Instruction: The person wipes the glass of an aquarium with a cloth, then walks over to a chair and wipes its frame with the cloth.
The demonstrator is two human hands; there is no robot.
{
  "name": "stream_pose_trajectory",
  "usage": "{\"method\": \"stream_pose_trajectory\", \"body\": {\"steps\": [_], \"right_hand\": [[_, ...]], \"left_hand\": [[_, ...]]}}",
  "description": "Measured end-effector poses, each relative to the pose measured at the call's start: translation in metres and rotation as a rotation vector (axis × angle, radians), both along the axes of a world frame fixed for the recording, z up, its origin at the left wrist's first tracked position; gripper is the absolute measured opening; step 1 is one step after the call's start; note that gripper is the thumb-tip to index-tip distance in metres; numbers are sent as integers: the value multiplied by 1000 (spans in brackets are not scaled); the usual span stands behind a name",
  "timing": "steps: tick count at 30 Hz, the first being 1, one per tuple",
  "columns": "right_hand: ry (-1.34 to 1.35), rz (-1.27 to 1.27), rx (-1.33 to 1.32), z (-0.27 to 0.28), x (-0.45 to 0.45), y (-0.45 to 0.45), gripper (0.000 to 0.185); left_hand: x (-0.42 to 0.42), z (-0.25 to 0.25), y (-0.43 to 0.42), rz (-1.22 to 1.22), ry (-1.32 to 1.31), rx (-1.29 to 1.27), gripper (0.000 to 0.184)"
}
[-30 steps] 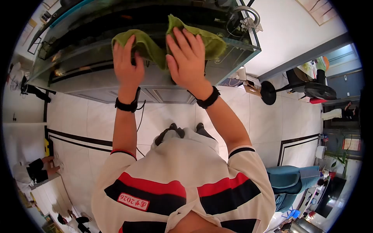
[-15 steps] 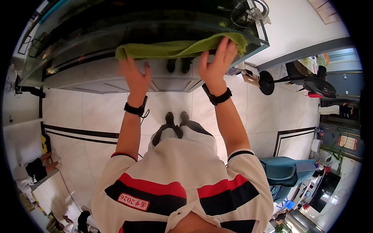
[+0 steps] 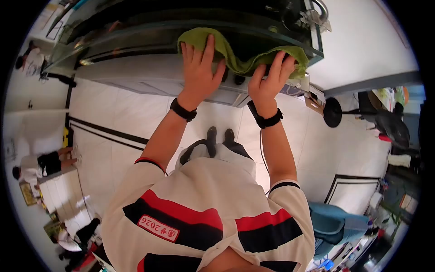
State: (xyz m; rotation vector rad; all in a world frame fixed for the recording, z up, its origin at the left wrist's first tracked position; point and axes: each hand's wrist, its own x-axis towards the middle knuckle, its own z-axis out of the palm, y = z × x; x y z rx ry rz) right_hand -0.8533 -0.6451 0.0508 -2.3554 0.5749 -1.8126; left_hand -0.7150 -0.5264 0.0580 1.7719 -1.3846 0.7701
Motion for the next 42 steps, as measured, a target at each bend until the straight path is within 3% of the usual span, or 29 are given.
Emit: {"method": "stream_pose_trajectory", "body": {"steps": [9, 12, 21, 24, 30, 33, 39, 42], "right_hand": [[-25, 187, -55, 10, 48, 24, 54], [8, 205, -70, 12, 70, 41, 53], [122, 305, -109, 0, 154, 90, 60], [133, 313, -150, 0, 197, 117, 61], [162, 360, -138, -3, 281, 178, 61], [168, 378, -145, -2, 319, 207, 61], [195, 403, -165, -8, 374, 251, 55], [261, 440, -132, -18, 387, 261, 52]], "left_hand": [[70, 2, 42, 218, 96, -52, 92], [96, 3, 63, 256, 159, -64, 69], [190, -8, 119, 242, 175, -142, 61], [234, -18, 147, 306, 149, -126, 86], [323, -27, 217, 283, 327, -138, 90], [359, -25, 248, 331, 286, -165, 75], [412, -36, 295, 390, 310, -104, 76], [419, -48, 306, 307, 505, -130, 77]]}}
